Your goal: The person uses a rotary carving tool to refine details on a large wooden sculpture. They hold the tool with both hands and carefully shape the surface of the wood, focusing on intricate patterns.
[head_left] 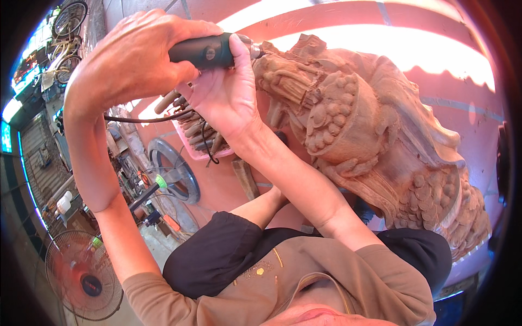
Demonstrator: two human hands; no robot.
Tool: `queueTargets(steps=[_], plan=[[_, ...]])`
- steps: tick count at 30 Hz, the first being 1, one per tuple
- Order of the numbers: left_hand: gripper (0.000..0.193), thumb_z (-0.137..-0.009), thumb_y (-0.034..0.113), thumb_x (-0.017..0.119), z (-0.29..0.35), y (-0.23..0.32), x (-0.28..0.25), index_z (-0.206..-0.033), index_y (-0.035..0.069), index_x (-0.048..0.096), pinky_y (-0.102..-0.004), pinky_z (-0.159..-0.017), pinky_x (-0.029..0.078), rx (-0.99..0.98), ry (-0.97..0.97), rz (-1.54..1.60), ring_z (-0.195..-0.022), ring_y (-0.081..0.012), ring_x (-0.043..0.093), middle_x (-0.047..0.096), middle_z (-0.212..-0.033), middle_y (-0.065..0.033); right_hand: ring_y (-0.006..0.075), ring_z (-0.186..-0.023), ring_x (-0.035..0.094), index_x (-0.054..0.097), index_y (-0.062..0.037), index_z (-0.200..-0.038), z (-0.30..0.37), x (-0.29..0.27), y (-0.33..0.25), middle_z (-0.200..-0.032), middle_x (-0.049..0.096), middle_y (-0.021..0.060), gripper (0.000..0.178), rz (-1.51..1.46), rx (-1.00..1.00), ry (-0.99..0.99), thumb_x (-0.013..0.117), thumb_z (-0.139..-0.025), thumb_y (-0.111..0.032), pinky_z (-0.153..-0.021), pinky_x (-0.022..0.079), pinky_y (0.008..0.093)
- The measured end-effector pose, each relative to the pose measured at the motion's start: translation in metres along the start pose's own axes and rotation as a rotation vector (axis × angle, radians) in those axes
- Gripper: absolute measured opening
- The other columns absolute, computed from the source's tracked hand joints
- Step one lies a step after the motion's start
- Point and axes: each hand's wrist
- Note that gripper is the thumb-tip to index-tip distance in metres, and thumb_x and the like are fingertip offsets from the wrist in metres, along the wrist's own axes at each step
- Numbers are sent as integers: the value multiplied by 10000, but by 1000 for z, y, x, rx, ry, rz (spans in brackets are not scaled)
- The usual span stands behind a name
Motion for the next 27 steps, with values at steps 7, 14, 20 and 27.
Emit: queueTargets(steps=[7, 14, 20, 27], plan=[[566, -741, 187, 697, 22, -2, 15, -1305, 138, 707, -499, -838, 521, -65, 13, 148, -884, -447, 669, 702, -901, -249, 183, -1106, 635, 613, -188, -1255, 7, -12, 7, -1179, 678, -1, 426, 87, 50, -30, 656, -994, -521, -865, 542, 424], [725, -719, 121, 728, 57, -10, 13, -1436, 92, 623, -444, -841, 544, -111, -43, 205, -912, -387, 697, 733, -1065, -199, 129, -1104, 626, 639, -210, -1232, 15, -12, 22, -1170, 689, -34, 359, 118, 150, -15, 702, -988, -465, -965, 479, 439], [720, -784, 207, 833, 98, 5, 47, -1468, 173, 612, -459, -787, 530, -230, 131, 346, -882, -384, 692, 688, -975, -166, 116, -1137, 620, 629, -181, -1259, 35, -18, 27, -1166, 679, -21, 370, 251, 191, 34, 713, -990, -421, -1032, 469, 420], [773, -773, 177, 845, 116, 22, 70, -1501, 183, 588, -450, -837, 554, -282, 152, 407, -928, -367, 704, 695, -1054, -152, 112, -1164, 627, 614, -154, -1299, 53, -39, 27, -1209, 677, -8, 394, 290, 248, 47, 709, -1000, -393, -1046, 473, 412]])
Point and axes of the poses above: each hand's wrist, its own z-axis away from the middle knuckle, its own x-axis out of the palm, y = z × x
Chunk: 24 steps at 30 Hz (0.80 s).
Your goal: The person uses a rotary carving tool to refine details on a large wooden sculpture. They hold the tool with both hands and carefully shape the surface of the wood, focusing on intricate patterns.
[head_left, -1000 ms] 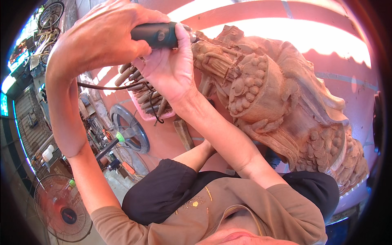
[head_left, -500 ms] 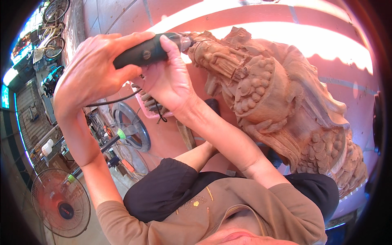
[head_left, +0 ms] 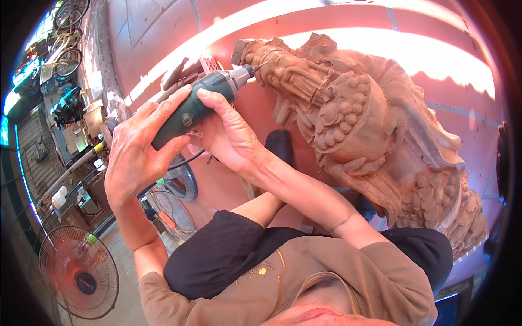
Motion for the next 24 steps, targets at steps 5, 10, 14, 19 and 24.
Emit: queueTargets(steps=[5, 10, 14, 19, 24], plan=[[774, -777, 179, 848, 4, -3, 10, -1506, 182, 585, -448, -846, 556, -38, 3, 53, -945, -368, 707, 696, -1082, -157, 107, -1154, 628, 605, -158, -1309, 4, -2, -2, -1204, 675, -11, 412, 22, 27, 34, 719, -993, -395, -1029, 470, 407], [765, -789, 178, 847, 0, -2, 14, -1507, 183, 584, -451, -851, 559, -42, 10, 72, -958, -365, 706, 701, -1107, -157, 101, -1138, 625, 605, -158, -1306, 3, -4, -6, -1192, 672, -15, 421, 30, 14, 43, 727, -985, -402, -995, 466, 393], [766, -791, 184, 850, 0, -1, 15, -1509, 194, 583, -453, -853, 560, -44, 28, 79, -964, -363, 704, 701, -1103, -156, 99, -1129, 625, 607, -163, -1304, 1, -4, -8, -1188, 672, -20, 412, 46, 18, 38, 722, -988, -399, -993, 466, 393], [765, -795, 190, 850, 0, -2, 19, -1512, 209, 582, -455, -846, 558, -38, 22, 49, -943, -361, 699, 689, -1057, -152, 99, -1124, 626, 609, -165, -1301, 4, -10, -7, -1180, 675, -24, 403, 11, 36, 25, 718, -990, -396, -993, 465, 386], [763, -797, 195, 848, -1, -3, 21, -1512, 212, 584, -455, -828, 556, -20, 26, 43, -915, -358, 694, 680, -1025, -151, 101, -1132, 628, 606, -163, -1305, 5, -8, -8, -1187, 676, -20, 398, 12, 13, 26, 707, -998, -395, -992, 464, 379]])
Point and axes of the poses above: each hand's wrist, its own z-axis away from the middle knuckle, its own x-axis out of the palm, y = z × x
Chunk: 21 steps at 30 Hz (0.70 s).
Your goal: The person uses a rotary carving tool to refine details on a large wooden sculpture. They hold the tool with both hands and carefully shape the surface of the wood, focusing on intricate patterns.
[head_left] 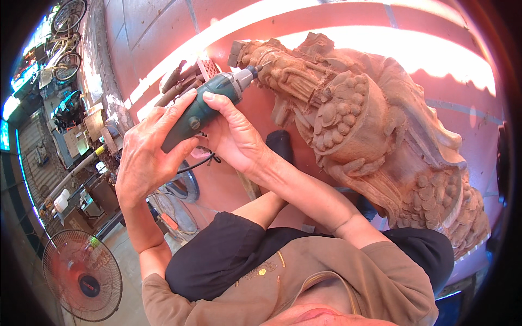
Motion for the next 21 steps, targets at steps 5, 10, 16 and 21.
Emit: queueTargets(steps=[5, 10, 16, 21], plan=[[776, -793, 205, 848, -2, 3, -2, -1519, 204, 574, -455, -820, 554, -12, -11, -2, -909, -357, 691, 675, -1020, -150, 105, -1141, 631, 596, -166, -1312, -1, -1, -1, -1191, 676, -17, 401, 6, -1, 0, 700, -1003, -398, -984, 477, 390], [760, -803, 210, 836, -8, 7, -6, -1515, 188, 571, -459, -803, 548, 26, -14, -37, -878, -368, 679, 658, -995, -153, 112, -1147, 634, 581, -165, -1321, -3, 4, -3, -1207, 669, -10, 422, 4, -29, 3, 701, -999, -409, -983, 497, 410], [735, -824, 233, 815, -15, 9, -10, -1514, 183, 564, -474, -785, 538, 43, -43, -77, -852, -383, 670, 645, -974, -164, 119, -1171, 634, 564, -172, -1358, -4, 6, -8, -1243, 661, -7, 459, 4, -56, -2, 704, -990, -408, -917, 550, 391], [746, -795, 133, 828, -20, 15, -13, -1501, 158, 586, -465, -953, 527, -6, -80, -80, -1095, -411, 691, 697, -1240, -217, 129, -1193, 632, 528, -197, -1414, -10, 0, -11, -1280, 648, -10, 503, -14, -54, -7, 708, -985, -388, -922, 556, 399]])
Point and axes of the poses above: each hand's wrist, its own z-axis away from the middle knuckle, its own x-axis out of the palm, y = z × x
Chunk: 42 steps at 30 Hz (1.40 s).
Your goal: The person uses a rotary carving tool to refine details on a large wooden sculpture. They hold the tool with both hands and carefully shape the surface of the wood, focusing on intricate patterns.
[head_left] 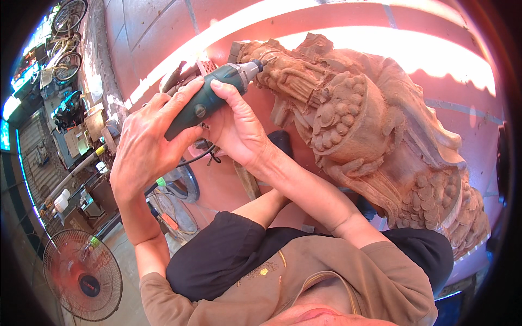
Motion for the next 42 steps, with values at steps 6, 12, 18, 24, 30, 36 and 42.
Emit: queueTargets(steps=[6, 12, 18, 24, 30, 36, 42], plan=[[716, -837, 233, 802, -4, -7, 5, -1511, 193, 565, -480, -785, 534, 71, 37, -2, -862, -402, 676, 656, -973, -175, 135, -1197, 631, 495, -242, -1455, -2, 0, -2, -1326, 622, -24, 535, -11, -13, 29, 713, -984, -370, -946, 537, 422], [719, -838, 241, 806, -4, -8, 6, -1512, 189, 564, -480, -785, 534, 58, 39, 21, -860, -399, 675, 650, -965, -175, 125, -1154, 652, 501, -211, -1464, -1, 3, -2, -1308, 648, 0, 534, 15, -34, 54, 692, -998, -388, -915, 559, 394], [725, -833, 238, 811, 3, -10, 8, -1513, 187, 564, -479, -786, 538, 41, 37, 8, -870, -393, 675, 647, -977, -169, 131, -1140, 661, 508, -180, -1462, 3, 2, 1, -1274, 671, 16, 529, 25, -16, 22, 683, -1007, -386, -891, 571, 383], [727, -838, 230, 814, 12, -8, 11, -1519, 195, 562, -471, -792, 546, 5, 53, 42, -876, -384, 680, 652, -1006, -159, 132, -1135, 652, 589, -168, -1336, 5, -1, 7, -1219, 683, -5, 435, 35, 27, 15, 701, -990, -406, -920, 550, 412], [747, -807, 136, 833, 21, -9, 14, -1509, 150, 578, -437, -869, 546, -39, 24, 61, -990, -350, 702, 697, -1141, -171, 125, -1128, 648, 595, -156, -1327, 10, 0, 9, -1204, 685, -6, 431, 47, 57, 14, 700, -992, -406, -933, 525, 381], [777, -802, 220, 849, 28, -14, 23, -1524, 200, 564, -467, -819, 548, 30, 66, 96, -896, -377, 684, 669, -1008, -155, 110, -1140, 635, 606, -167, -1316, 16, -5, 17, -1205, 680, -13, 408, 15, 67, 41, 704, -993, -396, -963, 484, 369], [781, -784, 211, 859, 32, -16, 26, -1513, 198, 579, -467, -832, 551, 7, 73, 84, -942, -371, 687, 681, -1046, -158, 97, -1140, 619, 613, -168, -1303, 16, -4, 20, -1209, 677, -22, 399, 1, 75, 56, 711, -990, -396, -974, 457, 367]])
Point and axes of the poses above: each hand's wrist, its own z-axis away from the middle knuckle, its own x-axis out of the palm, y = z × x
